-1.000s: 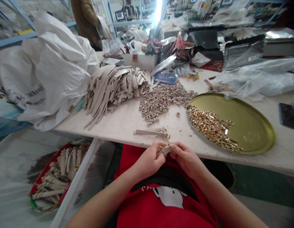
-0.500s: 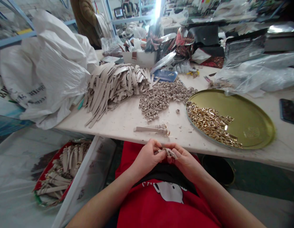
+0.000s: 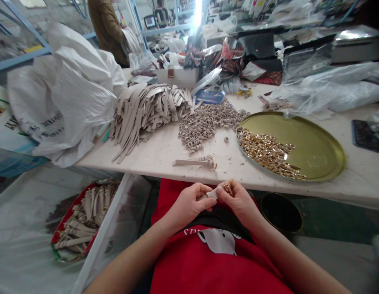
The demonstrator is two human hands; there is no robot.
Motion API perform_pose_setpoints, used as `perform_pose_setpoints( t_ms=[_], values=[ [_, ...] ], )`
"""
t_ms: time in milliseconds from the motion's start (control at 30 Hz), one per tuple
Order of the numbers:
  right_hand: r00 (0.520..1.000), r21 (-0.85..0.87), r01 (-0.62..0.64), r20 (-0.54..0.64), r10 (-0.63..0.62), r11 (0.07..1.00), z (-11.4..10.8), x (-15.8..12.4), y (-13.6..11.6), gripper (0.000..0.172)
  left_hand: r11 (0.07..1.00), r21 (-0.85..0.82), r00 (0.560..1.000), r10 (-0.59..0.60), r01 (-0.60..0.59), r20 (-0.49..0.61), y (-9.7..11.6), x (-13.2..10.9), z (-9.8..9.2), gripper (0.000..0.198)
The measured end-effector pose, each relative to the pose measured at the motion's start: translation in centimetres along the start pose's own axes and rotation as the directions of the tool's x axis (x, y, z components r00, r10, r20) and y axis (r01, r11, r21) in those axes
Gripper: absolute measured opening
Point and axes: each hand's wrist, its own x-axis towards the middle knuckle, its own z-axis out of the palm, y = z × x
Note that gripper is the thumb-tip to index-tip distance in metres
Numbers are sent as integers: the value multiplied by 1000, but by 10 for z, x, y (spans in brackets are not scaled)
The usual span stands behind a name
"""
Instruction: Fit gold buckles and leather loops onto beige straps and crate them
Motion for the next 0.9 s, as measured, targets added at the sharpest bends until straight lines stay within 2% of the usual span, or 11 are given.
perform_pose_setpoints(
  t_ms=[33, 100, 200, 267, 400, 533, 667, 767, 900],
  values=[
    [997, -87, 67, -36, -71, 994, 0, -1, 0, 28, 1000, 5, 1000, 4, -4, -7, 0, 0, 1, 25],
    [985, -262, 158, -21, -169, 952, -2, -2, 0, 23, 999, 40, 1000, 8, -7, -15, -1, 2, 2, 24],
    [981, -474, 191, 51, -189, 860, -5, -3, 0, 13, 994, 104, 1000, -16, 14, 21, -3, 6, 3, 24],
    [981, -530, 178, 32, -190, 829, -5, -1, 2, 11, 991, 130, 998, -45, 38, 51, -3, 9, 4, 25],
    [982, -540, 142, -28, -186, 830, 2, 5, 9, 12, 991, 113, 997, -71, 66, 39, -6, 19, 5, 25],
    [987, -481, 137, -13, -163, 866, 4, 7, 12, 18, 991, 63, 992, -117, 114, 50, -11, 28, 1, 27],
    [988, -452, 139, 1, -156, 881, -1, 7, 13, 21, 963, 211, 969, -200, 168, 142, -13, 33, -8, 32],
    [988, -456, 140, 8, -153, 879, -1, 10, 14, 22, 917, 380, 968, -192, 119, 159, -9, 34, -12, 36],
    [986, -449, 166, 45, -164, 878, 4, 17, 14, 23, 883, 469, 981, -89, -1, 171, 0, 38, -16, 32]
  ],
)
